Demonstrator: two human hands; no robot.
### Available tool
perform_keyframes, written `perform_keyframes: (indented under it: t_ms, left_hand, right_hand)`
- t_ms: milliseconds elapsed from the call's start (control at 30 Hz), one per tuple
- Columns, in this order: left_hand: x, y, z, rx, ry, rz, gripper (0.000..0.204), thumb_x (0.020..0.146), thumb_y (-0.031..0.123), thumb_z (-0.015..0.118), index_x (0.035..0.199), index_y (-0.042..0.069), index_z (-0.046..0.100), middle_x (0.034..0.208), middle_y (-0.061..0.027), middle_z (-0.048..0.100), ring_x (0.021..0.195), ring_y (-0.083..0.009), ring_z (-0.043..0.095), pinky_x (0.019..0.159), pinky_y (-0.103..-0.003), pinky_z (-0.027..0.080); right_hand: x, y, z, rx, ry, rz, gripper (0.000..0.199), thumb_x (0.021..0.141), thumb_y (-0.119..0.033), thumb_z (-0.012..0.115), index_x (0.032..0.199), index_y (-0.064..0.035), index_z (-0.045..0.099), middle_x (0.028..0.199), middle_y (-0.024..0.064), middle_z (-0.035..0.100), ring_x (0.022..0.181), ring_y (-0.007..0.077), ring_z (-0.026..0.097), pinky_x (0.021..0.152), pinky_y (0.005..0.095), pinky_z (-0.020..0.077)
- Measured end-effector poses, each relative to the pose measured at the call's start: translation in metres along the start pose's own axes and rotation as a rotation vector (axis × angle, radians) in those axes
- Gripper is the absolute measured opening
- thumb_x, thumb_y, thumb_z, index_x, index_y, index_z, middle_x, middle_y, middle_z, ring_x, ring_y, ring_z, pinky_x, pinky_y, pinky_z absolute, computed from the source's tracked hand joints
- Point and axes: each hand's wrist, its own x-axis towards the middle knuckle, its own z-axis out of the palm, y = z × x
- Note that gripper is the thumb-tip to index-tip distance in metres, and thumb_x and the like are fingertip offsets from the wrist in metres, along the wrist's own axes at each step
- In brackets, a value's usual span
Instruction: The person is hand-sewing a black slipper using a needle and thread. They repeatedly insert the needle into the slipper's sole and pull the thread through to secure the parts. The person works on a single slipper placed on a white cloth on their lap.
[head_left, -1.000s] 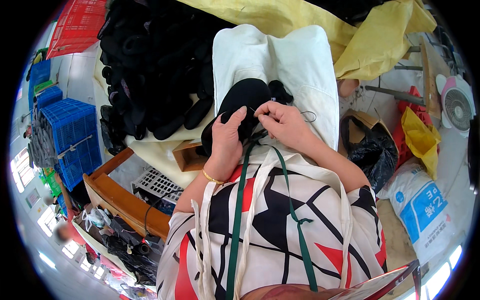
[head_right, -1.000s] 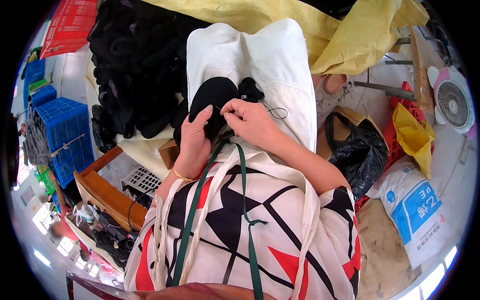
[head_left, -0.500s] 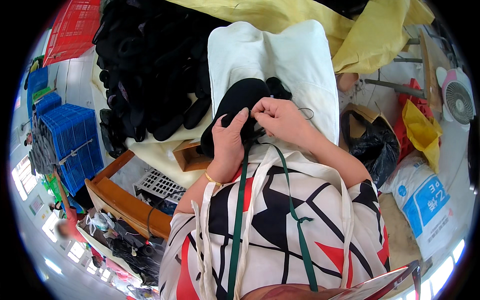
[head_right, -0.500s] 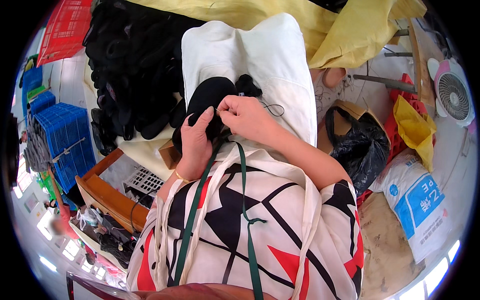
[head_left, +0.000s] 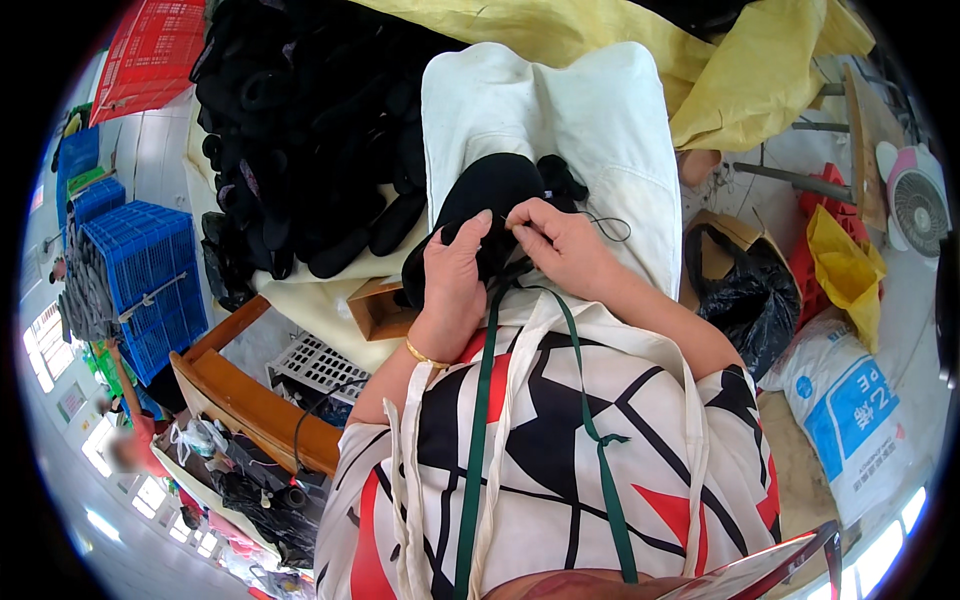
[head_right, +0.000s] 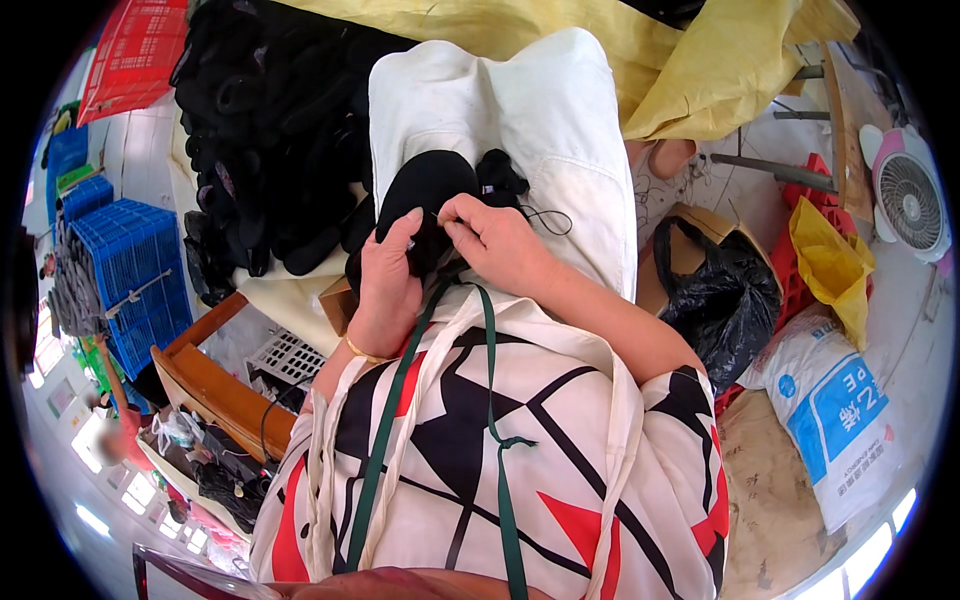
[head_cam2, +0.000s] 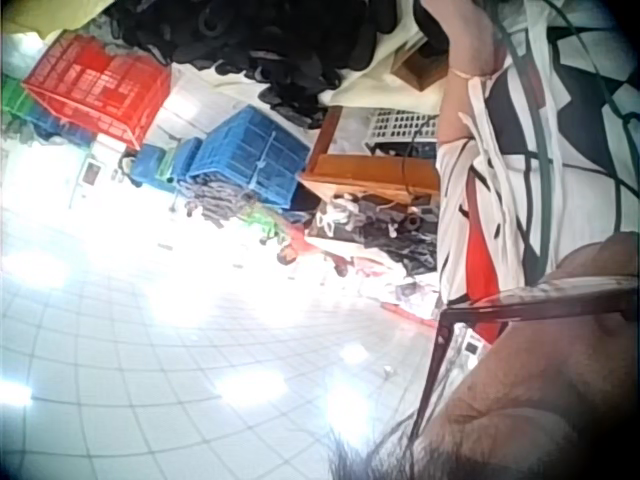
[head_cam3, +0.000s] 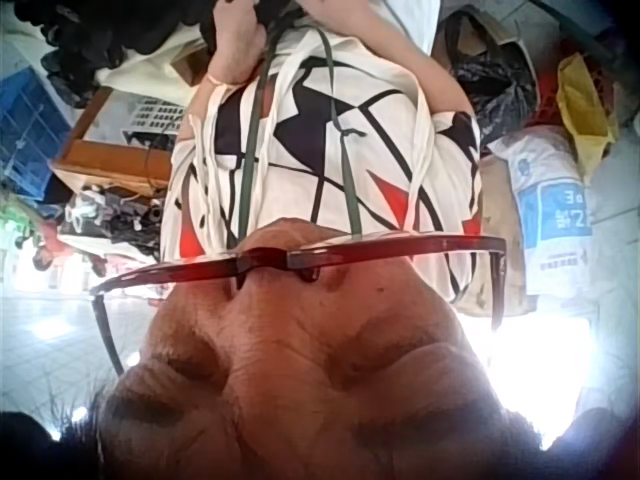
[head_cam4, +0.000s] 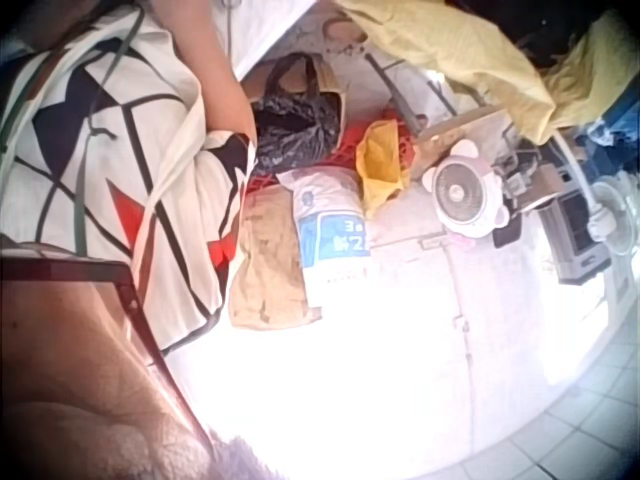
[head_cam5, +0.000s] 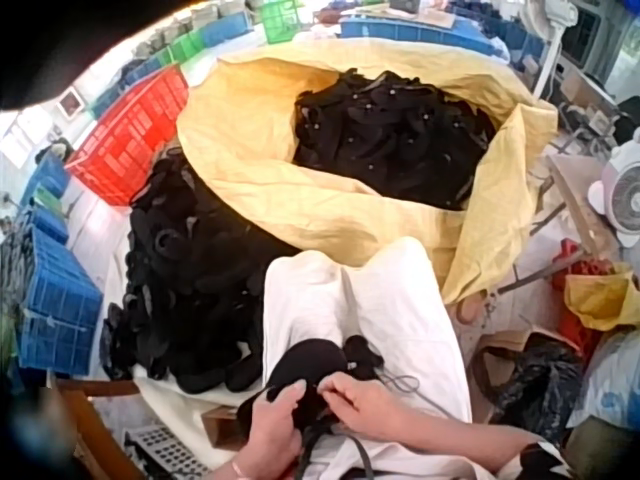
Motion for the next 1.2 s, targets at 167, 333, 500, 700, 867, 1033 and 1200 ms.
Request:
perform_keyframes:
  t_ms: [167,333,500,700,867,1033,1200]
  left_hand:
    - [0.003,0.0,-0.003,-0.009,-0.003,-0.01,0.019,0.089,0.008,0.069,0.107,0.003,0.069,0.103,-0.0042,0.071,0.092,-0.0134,0.066,0.084,-0.028,0.051]
    - [0.0,-0.008,-0.005,0.045,-0.059,-0.008,0.013,0.092,0.009,0.066,0.103,0.003,0.07,0.093,-0.003,0.071,0.082,-0.0119,0.066,0.075,-0.024,0.051]
    - [-0.012,-0.009,0.0,0.194,-0.058,0.04,0.011,0.095,0.01,0.064,0.099,0.002,0.07,0.09,-0.0006,0.07,0.077,-0.0067,0.062,0.069,-0.022,0.049]
    - [-0.007,-0.007,-0.003,0.711,-0.222,0.354,0.017,0.091,0.014,0.072,0.095,-0.002,0.069,0.074,-0.0001,0.064,0.069,-0.0041,0.053,0.061,-0.023,0.045]
    - [0.023,0.049,0.015,1.428,-0.45,0.802,0.031,0.087,0.028,0.073,0.086,-0.001,0.063,0.067,-0.0184,0.06,0.061,-0.0339,0.058,0.057,-0.041,0.046]
    - [0.04,0.095,0.083,1.949,-0.935,0.67,0.027,0.08,0.026,0.072,0.09,0.002,0.065,0.081,-0.0179,0.064,0.081,-0.0379,0.062,0.069,-0.045,0.049]
    - [0.082,0.039,0.07,1.848,-1.178,0.321,0.031,0.081,0.024,0.074,0.097,-0.001,0.067,0.087,-0.0204,0.065,0.081,-0.0344,0.064,0.074,-0.04,0.049]
  right_hand:
    - [0.001,-0.003,0.006,-0.087,0.046,-0.022,0.011,0.098,-0.013,0.057,0.105,-0.0051,0.055,0.075,0.0099,0.059,0.063,0.0132,0.055,0.062,0.0281,0.0469]
    - [0.011,-0.02,0.01,0.068,0.072,0.126,0.015,0.098,-0.013,0.056,0.103,-0.0017,0.048,0.075,0.0126,0.061,0.066,0.0195,0.063,0.063,0.0321,0.0503]
    - [0.018,-0.036,-0.012,-0.104,0.006,0.082,0.014,0.094,-0.013,0.06,0.102,-0.0034,0.055,0.081,0.012,0.064,0.069,0.028,0.063,0.064,0.0365,0.0517]
    - [0.008,-0.038,-0.02,-0.347,0.182,-0.292,0.008,0.088,-0.017,0.065,0.092,-0.0097,0.065,0.089,0.0075,0.06,0.076,0.0307,0.062,0.065,0.0396,0.0523]
    - [0.006,-0.034,-0.039,0.556,0.224,-0.051,0.012,0.1,-0.02,0.06,0.096,-0.0086,0.062,0.09,-0.0011,0.063,0.067,0.0053,0.059,0.059,0.0213,0.0487]
    - [-0.013,-0.035,-0.054,0.887,0.014,0.117,0.024,0.105,-0.033,0.048,0.104,-0.0103,0.054,0.081,0.005,0.067,0.06,0.0131,0.065,0.05,0.0211,0.0489]
    - [-0.03,0.018,-0.099,1.171,0.218,-0.02,0.019,0.103,-0.026,0.054,0.096,-0.0081,0.052,0.074,0.0048,0.061,0.055,0.0153,0.058,0.059,0.0306,0.0546]
